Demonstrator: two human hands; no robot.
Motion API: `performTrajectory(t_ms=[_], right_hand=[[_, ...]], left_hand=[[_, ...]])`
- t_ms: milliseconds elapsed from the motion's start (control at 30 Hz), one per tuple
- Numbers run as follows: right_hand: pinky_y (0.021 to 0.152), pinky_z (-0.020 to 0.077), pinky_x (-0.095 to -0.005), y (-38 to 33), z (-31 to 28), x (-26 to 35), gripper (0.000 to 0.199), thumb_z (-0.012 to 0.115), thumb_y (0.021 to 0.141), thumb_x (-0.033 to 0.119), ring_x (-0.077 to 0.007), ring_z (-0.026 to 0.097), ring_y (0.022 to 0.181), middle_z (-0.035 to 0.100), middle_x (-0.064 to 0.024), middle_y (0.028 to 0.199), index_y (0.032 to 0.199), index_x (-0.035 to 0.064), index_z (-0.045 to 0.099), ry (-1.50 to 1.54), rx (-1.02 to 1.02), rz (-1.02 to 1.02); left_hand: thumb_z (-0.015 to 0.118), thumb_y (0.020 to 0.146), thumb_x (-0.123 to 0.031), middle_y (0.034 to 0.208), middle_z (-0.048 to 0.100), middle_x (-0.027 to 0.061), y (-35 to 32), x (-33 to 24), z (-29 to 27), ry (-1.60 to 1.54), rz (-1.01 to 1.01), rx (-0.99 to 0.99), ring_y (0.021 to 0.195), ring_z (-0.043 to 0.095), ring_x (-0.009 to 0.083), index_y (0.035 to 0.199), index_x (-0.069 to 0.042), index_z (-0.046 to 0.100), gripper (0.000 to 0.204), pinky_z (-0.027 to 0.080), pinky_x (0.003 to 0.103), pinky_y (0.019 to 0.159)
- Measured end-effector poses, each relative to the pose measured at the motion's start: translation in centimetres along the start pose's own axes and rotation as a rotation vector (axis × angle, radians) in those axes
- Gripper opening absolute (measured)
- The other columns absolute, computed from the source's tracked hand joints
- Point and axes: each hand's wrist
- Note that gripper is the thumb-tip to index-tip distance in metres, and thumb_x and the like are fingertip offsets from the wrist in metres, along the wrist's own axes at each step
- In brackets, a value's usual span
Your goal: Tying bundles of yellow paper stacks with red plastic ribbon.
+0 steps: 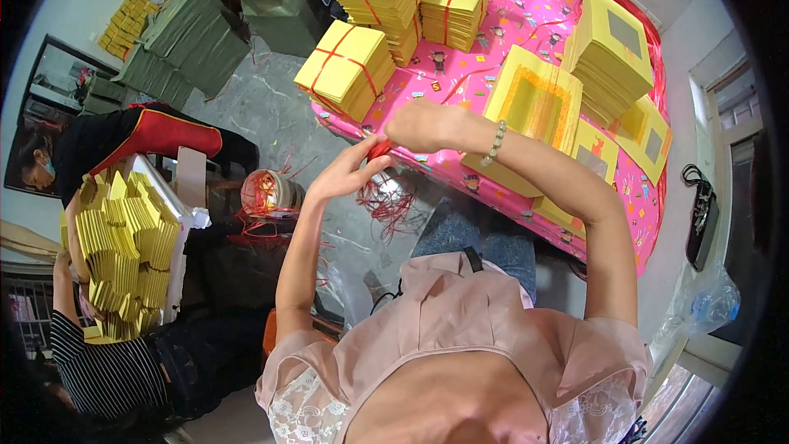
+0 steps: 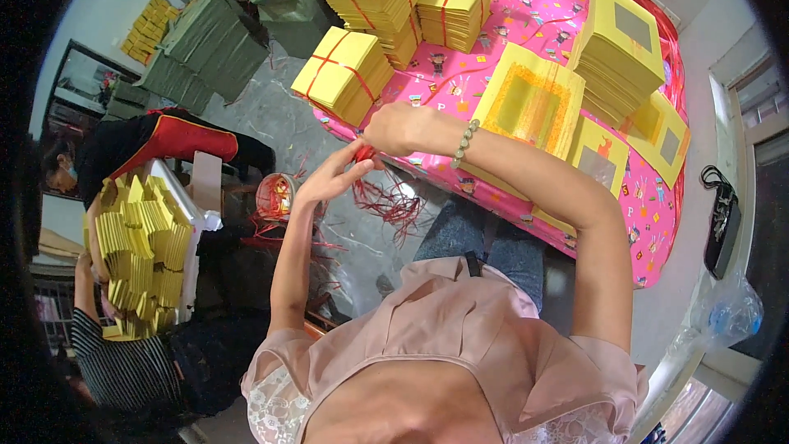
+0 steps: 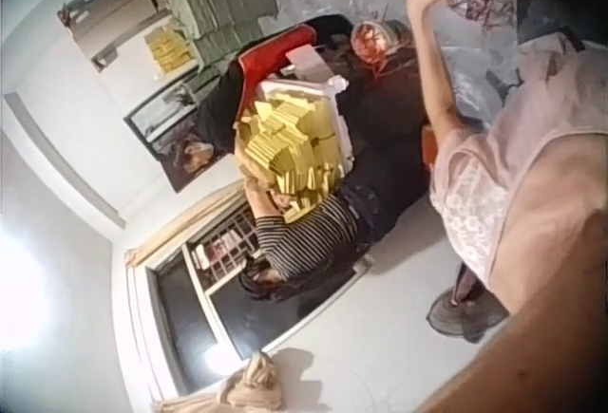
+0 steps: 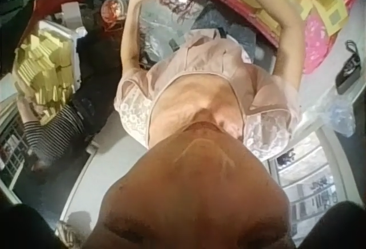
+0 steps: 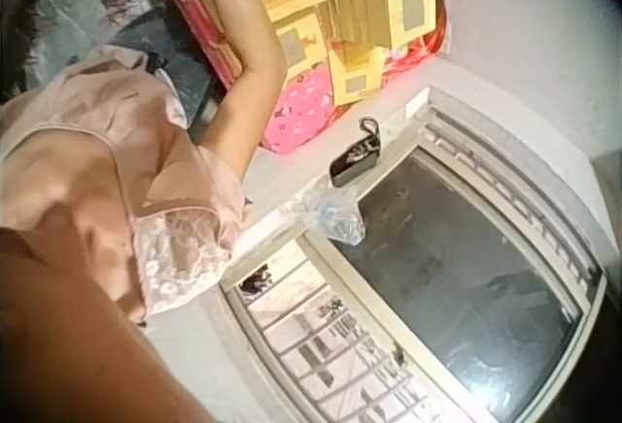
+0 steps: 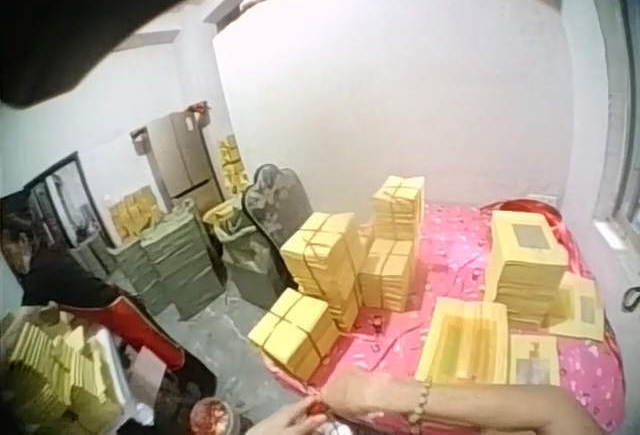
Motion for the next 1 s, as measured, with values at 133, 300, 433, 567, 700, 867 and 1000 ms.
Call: performTrajectory(t_ms=[133,300,433,567,700,867,1000], right_hand=[[0.069,0.0480,-0.0442,-0.5,-1.3,0.3,0.022,0.057,0.081,0.022,-0.0336,0.062,0.082,0.063,-0.0189,0.082,0.089,0.0021,0.061,0.006,-0.019,-0.093],[0.064,0.0457,-0.0422,-1.6,-1.9,-3.8,0.024,0.051,0.088,0.025,-0.0331,0.060,0.076,0.060,-0.0169,0.077,0.095,0.0018,0.055,0.319,-0.315,-0.134],[0.066,0.0444,-0.0364,-0.4,-0.4,-3.4,0.019,0.048,0.090,0.018,-0.0267,0.057,0.074,0.056,-0.0136,0.077,0.091,0.0012,0.058,0.586,-0.743,-0.143],[0.072,0.0431,-0.0320,2.0,1.8,0.1,0.022,0.050,0.090,0.019,-0.0223,0.055,0.080,0.055,-0.0113,0.081,0.093,0.0000,0.060,0.925,-1.018,-0.024],[0.074,0.0433,-0.0308,3.5,3.0,1.0,0.025,0.050,0.092,0.020,-0.0194,0.055,0.082,0.056,-0.0104,0.087,0.098,-0.0020,0.060,1.217,-1.167,-0.010],[0.089,0.0406,-0.0303,3.5,2.9,2.5,0.029,0.041,0.096,0.019,-0.0200,0.053,0.098,0.054,-0.0126,0.104,0.116,0.0015,0.051,1.343,-1.285,-0.115],[0.088,0.0414,-0.0329,4.7,6.6,5.0,0.049,0.047,0.093,0.030,-0.0234,0.054,0.100,0.054,-0.0170,0.102,0.131,0.0035,0.032,1.284,-1.210,-0.275]], left_hand=[[0.042,0.096,-0.022,0.067,0.039,-0.0054,0.6,-0.4,-0.9,-0.406,-0.334,0.250,0.059,0.037,0.0047,0.102,-0.003,0.052,0.022,0.031,0.022,0.051],[0.041,0.096,-0.027,0.062,0.030,-0.0085,0.5,-1.1,-1.1,-0.567,-0.355,-0.043,0.051,0.026,0.0028,0.095,-0.005,0.052,0.025,0.022,0.020,0.047],[0.042,0.096,-0.030,0.063,0.033,-0.0078,1.5,-0.6,0.2,-0.660,-0.258,-0.298,0.048,0.029,0.0023,0.097,-0.008,0.050,0.024,0.025,0.019,0.045],[0.040,0.097,-0.028,0.066,0.037,-0.0082,3.6,-1.3,1.7,-0.652,-0.144,-0.502,0.050,0.031,0.0010,0.107,-0.007,0.047,0.024,0.026,0.018,0.044],[0.036,0.098,-0.019,0.079,0.047,-0.0010,5.3,-1.5,2.9,-0.502,-0.098,-0.570,0.065,0.045,0.0081,0.123,-0.002,0.041,0.031,0.038,0.022,0.057],[0.035,0.097,-0.014,0.083,0.050,0.0052,6.1,-0.1,3.2,-0.112,0.059,-0.761,0.080,0.050,0.0184,0.123,0.001,0.040,0.030,0.042,0.029,0.078],[0.041,0.097,-0.024,0.078,0.047,0.0031,5.4,-5.5,0.1,-0.696,0.106,-0.926,0.072,0.046,0.0110,0.087,-0.007,0.047,0.021,0.042,0.025,0.067]])
Point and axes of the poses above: each hand's wrist, its own y-axis towards the middle knuckle, its own z-axis out of the palm, x = y × z
